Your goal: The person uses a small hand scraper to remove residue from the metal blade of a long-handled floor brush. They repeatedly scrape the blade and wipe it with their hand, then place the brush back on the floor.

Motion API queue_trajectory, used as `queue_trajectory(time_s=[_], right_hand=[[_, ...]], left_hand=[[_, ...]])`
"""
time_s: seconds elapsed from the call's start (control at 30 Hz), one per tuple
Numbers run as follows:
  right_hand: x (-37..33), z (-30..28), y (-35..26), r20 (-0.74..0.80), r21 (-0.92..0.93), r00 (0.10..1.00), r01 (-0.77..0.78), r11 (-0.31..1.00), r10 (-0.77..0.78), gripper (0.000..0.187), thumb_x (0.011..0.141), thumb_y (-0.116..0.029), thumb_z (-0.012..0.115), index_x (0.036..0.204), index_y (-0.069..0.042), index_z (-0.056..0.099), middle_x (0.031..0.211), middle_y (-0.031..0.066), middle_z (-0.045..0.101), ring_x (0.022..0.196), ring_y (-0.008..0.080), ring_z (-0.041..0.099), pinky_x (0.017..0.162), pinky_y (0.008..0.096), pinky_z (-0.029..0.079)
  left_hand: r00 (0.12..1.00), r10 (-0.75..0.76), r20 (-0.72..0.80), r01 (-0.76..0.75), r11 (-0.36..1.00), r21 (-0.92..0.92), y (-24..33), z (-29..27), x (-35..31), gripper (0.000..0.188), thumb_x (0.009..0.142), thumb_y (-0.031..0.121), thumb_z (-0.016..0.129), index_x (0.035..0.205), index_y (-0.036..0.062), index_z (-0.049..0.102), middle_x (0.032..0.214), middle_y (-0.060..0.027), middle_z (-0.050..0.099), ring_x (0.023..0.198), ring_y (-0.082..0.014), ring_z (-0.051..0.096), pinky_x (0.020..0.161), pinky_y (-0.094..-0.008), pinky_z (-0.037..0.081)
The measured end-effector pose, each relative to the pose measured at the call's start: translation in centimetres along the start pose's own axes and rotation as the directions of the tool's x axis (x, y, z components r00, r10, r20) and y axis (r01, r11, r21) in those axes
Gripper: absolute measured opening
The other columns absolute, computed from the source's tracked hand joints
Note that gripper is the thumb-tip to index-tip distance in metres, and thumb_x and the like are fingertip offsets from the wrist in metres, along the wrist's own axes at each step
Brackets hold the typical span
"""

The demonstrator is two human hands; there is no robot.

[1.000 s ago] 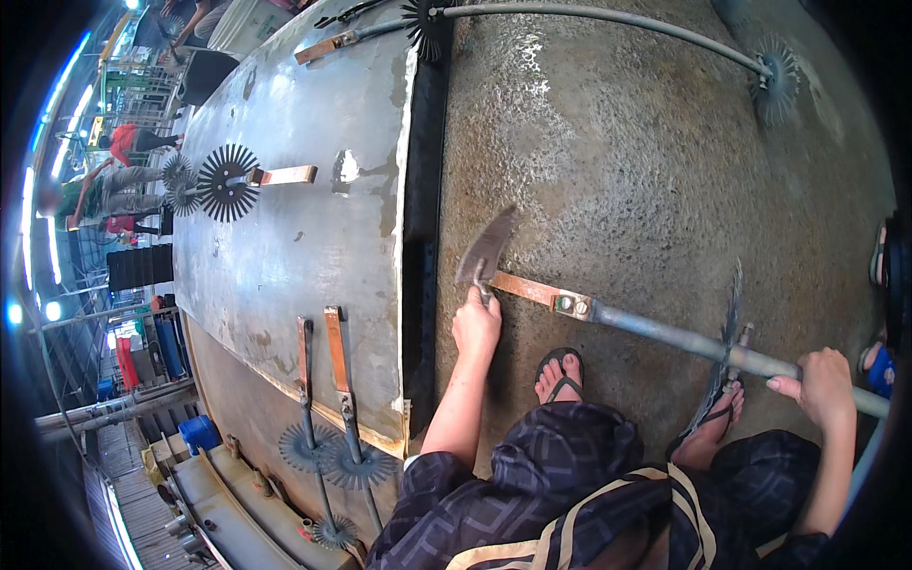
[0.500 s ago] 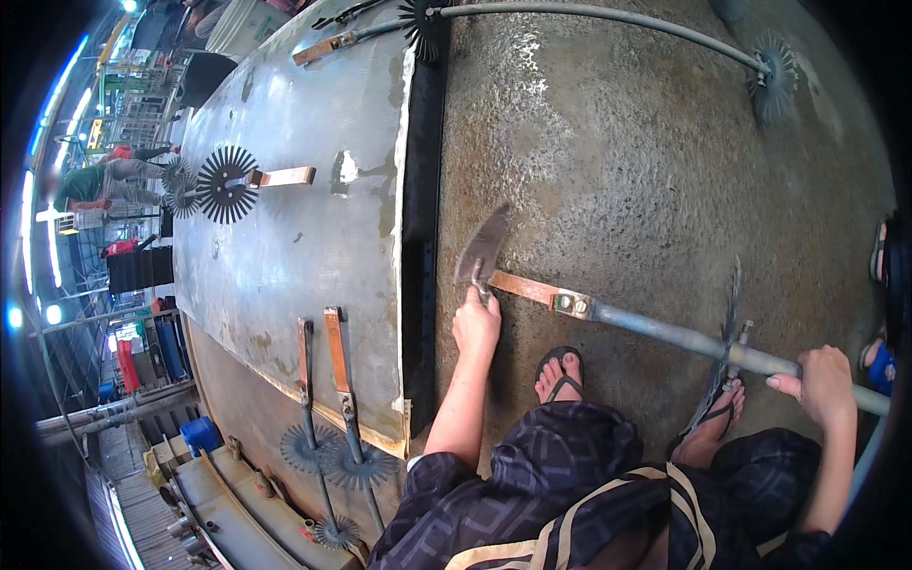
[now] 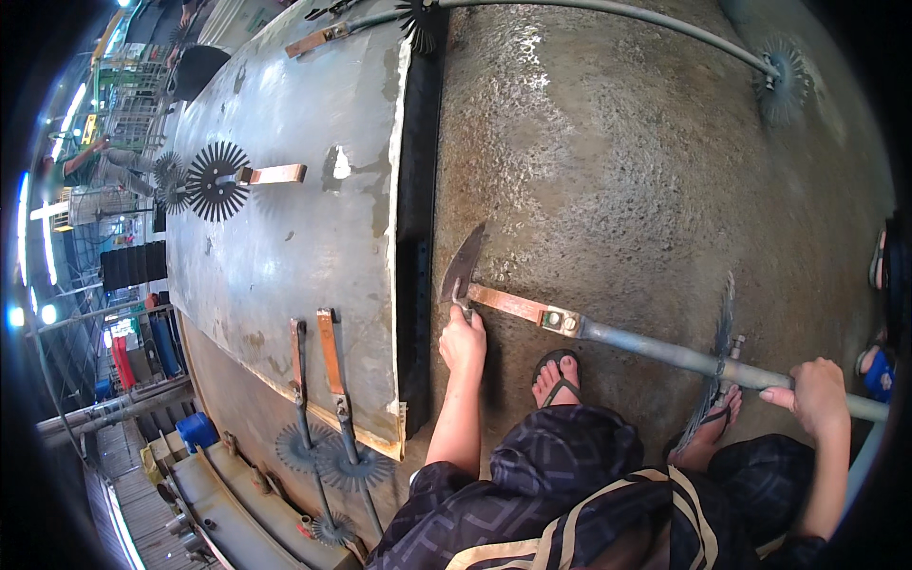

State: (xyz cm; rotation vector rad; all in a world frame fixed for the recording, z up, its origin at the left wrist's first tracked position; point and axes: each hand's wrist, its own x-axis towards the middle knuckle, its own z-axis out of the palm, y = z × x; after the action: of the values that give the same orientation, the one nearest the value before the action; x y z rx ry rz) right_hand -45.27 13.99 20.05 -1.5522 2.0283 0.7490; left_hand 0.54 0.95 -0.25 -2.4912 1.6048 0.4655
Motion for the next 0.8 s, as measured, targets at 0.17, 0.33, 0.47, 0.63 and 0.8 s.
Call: queue_trajectory(time_s=[0.17, 0.33, 0.47, 0.63, 0.8], right_hand=[[0.4, -0.1, -0.8, 0.032, 0.042, 0.999, -0.005, 0.999, 0.003, 0.07, 0.06, -0.067, 0.062, 0.061, 0.003, 0.063, 0.06, 0.0255, 0.055, 0.068, 0.0428, 0.058, 0.071, 0.0471, 0.045], [0.7, -0.4, -1.4, 0.082, 0.051, 0.997, 0.003, 0.999, -0.007, 0.067, 0.061, -0.064, 0.063, 0.063, 0.002, 0.064, 0.061, 0.0251, 0.056, 0.07, 0.0424, 0.057, 0.071, 0.047, 0.044], [0.7, 0.1, -1.2, 0.007, 0.055, 1.0, 0.02, 0.998, -0.02, 0.064, 0.062, -0.063, 0.065, 0.064, 0.002, 0.065, 0.062, 0.0244, 0.057, 0.07, 0.0418, 0.057, 0.072, 0.0466, 0.044], [0.6, 0.3, -0.9, 0.057, 0.061, 0.998, -0.008, 0.998, 0.004, 0.066, 0.061, -0.064, 0.063, 0.065, 0.002, 0.066, 0.063, 0.0234, 0.058, 0.073, 0.0387, 0.057, 0.073, 0.0446, 0.043], [0.3, 0.5, -1.1, 0.056, 0.036, 0.998, 0.008, 0.999, -0.01, 0.068, 0.062, -0.066, 0.061, 0.065, 0.002, 0.065, 0.063, 0.0233, 0.058, 0.073, 0.038, 0.057, 0.072, 0.0444, 0.043]], left_hand=[[0.999, 0.012, -0.038, -0.011, 0.999, 0.03, -0.2, -0.9, 0.1, 0.03, 0.083, 0.031, 0.058, 0.102, 0.0073, 0.058, 0.084, -0.0228, 0.066, 0.082, -0.0401, 0.064, 0.074, -0.0491, 0.05], [0.997, 0.071, 0.038, -0.075, 0.99, 0.119, -0.1, -2.0, 0.7, 0.03, 0.083, 0.031, 0.06, 0.102, 0.0077, 0.056, 0.085, -0.0224, 0.066, 0.081, -0.0393, 0.065, 0.073, -0.0486, 0.051], [0.994, 0.087, 0.06, -0.096, 0.984, 0.151, 0.2, -2.7, 0.7, 0.03, 0.083, 0.03, 0.061, 0.103, 0.008, 0.056, 0.084, -0.0223, 0.066, 0.081, -0.0399, 0.064, 0.073, -0.0485, 0.051], [0.989, 0.147, 0.029, -0.15, 0.979, 0.137, -0.2, -2.1, 1.1, 0.029, 0.083, 0.03, 0.059, 0.103, 0.0088, 0.054, 0.082, -0.022, 0.066, 0.079, -0.0408, 0.064, 0.071, -0.0498, 0.051], [0.985, 0.153, 0.08, -0.164, 0.974, 0.155, 0.3, -2.8, -0.8, 0.028, 0.083, 0.03, 0.059, 0.101, 0.0088, 0.056, 0.081, -0.0213, 0.066, 0.079, -0.0394, 0.065, 0.071, -0.0487, 0.052]])
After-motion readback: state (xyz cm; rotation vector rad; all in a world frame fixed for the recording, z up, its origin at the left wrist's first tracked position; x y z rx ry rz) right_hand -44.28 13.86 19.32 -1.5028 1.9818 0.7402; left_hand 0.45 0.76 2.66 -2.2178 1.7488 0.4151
